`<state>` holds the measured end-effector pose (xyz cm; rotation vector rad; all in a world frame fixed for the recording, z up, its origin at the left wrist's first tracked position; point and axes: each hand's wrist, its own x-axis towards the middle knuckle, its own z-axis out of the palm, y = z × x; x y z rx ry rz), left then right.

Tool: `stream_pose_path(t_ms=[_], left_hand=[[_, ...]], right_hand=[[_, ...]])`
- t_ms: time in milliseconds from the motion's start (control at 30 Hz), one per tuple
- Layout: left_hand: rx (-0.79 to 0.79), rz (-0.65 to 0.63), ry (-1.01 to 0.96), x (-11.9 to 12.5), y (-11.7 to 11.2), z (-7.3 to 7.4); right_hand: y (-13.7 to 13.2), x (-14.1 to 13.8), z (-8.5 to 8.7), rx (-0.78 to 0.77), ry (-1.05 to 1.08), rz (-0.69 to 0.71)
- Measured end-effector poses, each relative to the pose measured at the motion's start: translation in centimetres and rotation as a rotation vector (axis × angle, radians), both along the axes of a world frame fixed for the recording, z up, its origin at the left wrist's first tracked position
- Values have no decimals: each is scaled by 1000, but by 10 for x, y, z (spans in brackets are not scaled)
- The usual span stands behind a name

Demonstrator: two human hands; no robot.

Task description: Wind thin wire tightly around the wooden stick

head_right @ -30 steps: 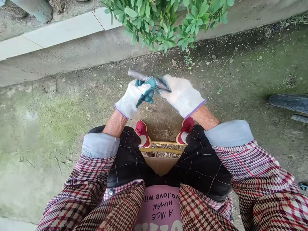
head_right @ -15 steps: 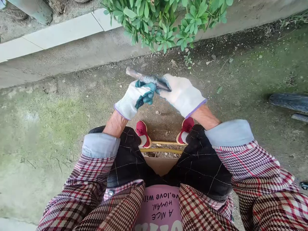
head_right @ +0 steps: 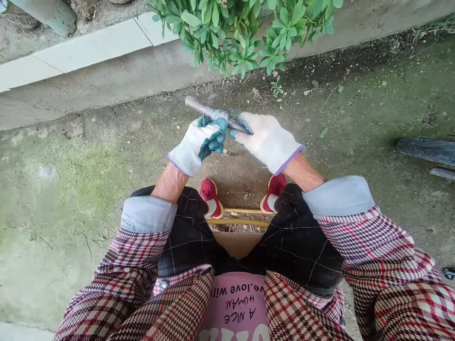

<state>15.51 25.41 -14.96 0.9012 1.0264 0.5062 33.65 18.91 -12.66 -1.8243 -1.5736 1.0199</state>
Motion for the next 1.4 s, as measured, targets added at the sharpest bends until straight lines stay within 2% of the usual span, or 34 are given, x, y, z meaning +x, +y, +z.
stream_pose_path(t_ms=[133, 200, 233, 367, 433, 500, 600, 667, 700, 800, 833, 900, 1033, 1100, 1167, 1267, 1333, 1400], left_hand=[[10, -80, -27, -6, -5, 13], [44, -115, -49, -6, -6, 13], [56, -114, -45, -6, -5, 11], [45, -45, 53, 0, -1, 1], [41, -35, 97, 1, -1, 2], [67, -66, 91, -2, -4, 8], [126, -141, -23, -6, -9, 17], [135, -140, -64, -5, -10, 17], [122, -117, -44, -3, -9, 14], [46, -10, 88, 4, -3, 3], [24, 13, 115, 5, -2, 1], [14, 16, 110, 3, 0, 1], [80, -113, -64, -9, -4, 9], [114, -150, -119, -11, -6, 9], [128, -120, -79, -8, -5, 6], [94, -49, 56, 1, -2, -2], [65, -41, 92, 3, 0, -4], [64, -54, 72, 1, 0, -2]], right_hand=[[-10, 5, 9, -304, 466, 104], [-10, 4, 10, -362, 555, 93], [-8, 3, 9, -327, 491, 71], [3, -4, 1, -53, -45, 9], [3, -4, 1, -21, -92, 14], [-2, -1, 4, -110, 98, 46], [-11, 4, 7, -332, 538, 109], [-11, 5, 5, -361, 669, 110], [-9, 4, 2, -310, 602, 99], [0, -2, -7, -106, 135, 27], [2, -4, -8, -73, 42, 7], [1, -4, -7, -84, 55, -4], [-10, 4, 4, -279, 439, 123], [-12, 7, 5, -359, 554, 166], [-8, 6, 2, -337, 494, 140], [1, 0, -5, -125, 111, 51], [3, -3, -5, -10, -52, 22], [0, -2, -1, -33, 64, 32]])
